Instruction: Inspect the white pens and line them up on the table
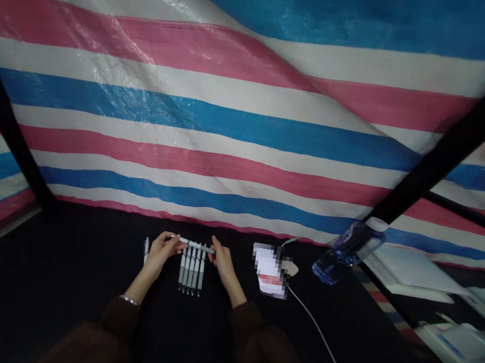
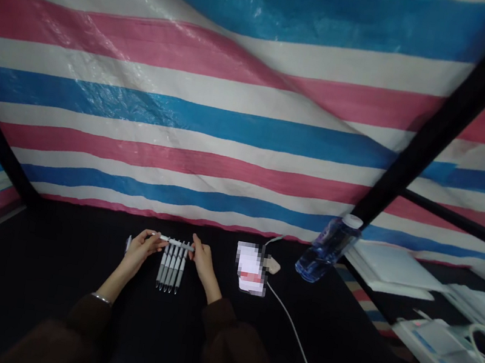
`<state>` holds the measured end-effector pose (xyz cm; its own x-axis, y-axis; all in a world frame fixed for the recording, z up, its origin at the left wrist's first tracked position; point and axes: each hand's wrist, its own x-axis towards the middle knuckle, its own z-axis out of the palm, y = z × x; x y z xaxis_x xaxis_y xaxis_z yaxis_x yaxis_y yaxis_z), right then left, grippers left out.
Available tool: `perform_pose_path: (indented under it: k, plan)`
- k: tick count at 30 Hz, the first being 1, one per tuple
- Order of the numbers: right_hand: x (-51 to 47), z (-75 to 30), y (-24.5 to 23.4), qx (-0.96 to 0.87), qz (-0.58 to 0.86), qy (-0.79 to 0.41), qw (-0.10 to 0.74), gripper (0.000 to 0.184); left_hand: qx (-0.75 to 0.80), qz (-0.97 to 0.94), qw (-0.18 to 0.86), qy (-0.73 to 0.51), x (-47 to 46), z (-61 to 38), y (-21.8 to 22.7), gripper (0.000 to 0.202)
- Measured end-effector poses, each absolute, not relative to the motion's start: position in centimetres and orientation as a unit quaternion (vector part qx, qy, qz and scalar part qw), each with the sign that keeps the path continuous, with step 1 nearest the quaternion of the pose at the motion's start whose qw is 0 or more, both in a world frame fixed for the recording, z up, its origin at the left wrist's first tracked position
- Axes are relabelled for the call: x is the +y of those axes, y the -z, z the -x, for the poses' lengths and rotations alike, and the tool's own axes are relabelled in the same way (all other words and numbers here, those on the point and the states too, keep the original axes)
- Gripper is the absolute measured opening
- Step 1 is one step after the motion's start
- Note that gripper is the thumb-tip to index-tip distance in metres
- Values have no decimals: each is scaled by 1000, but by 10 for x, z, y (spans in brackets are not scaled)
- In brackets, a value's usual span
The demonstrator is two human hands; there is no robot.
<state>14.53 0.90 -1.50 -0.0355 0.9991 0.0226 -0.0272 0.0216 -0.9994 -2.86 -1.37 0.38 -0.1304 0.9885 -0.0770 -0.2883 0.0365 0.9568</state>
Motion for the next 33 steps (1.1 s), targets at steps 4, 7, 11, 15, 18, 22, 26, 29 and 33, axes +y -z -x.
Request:
perform_pose_path:
  k: [4, 7, 11, 15, 18, 22, 26, 29, 33]
  plan:
    - [10, -146, 18, -528, 506, -470, 494, 61, 512, -441, 478, -561, -16, 27, -7, 36]
    - [10, -145, 18, -534, 509, -463, 491, 60, 528, -490, 418, -553, -19, 27, -11, 35]
    - [9, -145, 17, -525, 525, -464, 482, 59, 530, -522, 378, -551, -22, 26, -14, 39]
    - [8, -145, 16, -534, 527, -459, 476, 59, 542, -529, 366, -541, -22, 27, -15, 44]
    - [9, -145, 18, -541, 521, -455, 478, 58, 547, -533, 365, -532, -23, 28, -15, 47]
    - [10, -144, 19, -536, 524, -455, 482, 58, 561, -542, 350, -518, -24, 30, -16, 51]
    - [8, -144, 18, -536, 515, -458, 488, 59, 574, -539, 345, -511, -24, 32, -14, 53]
    - [7, -145, 16, -540, 507, -454, 495, 59, 581, -538, 347, -503, -22, 33, -11, 53]
    - [6, -146, 14, -557, 497, -442, 497, 59, 586, -523, 356, -505, -20, 33, -8, 51]
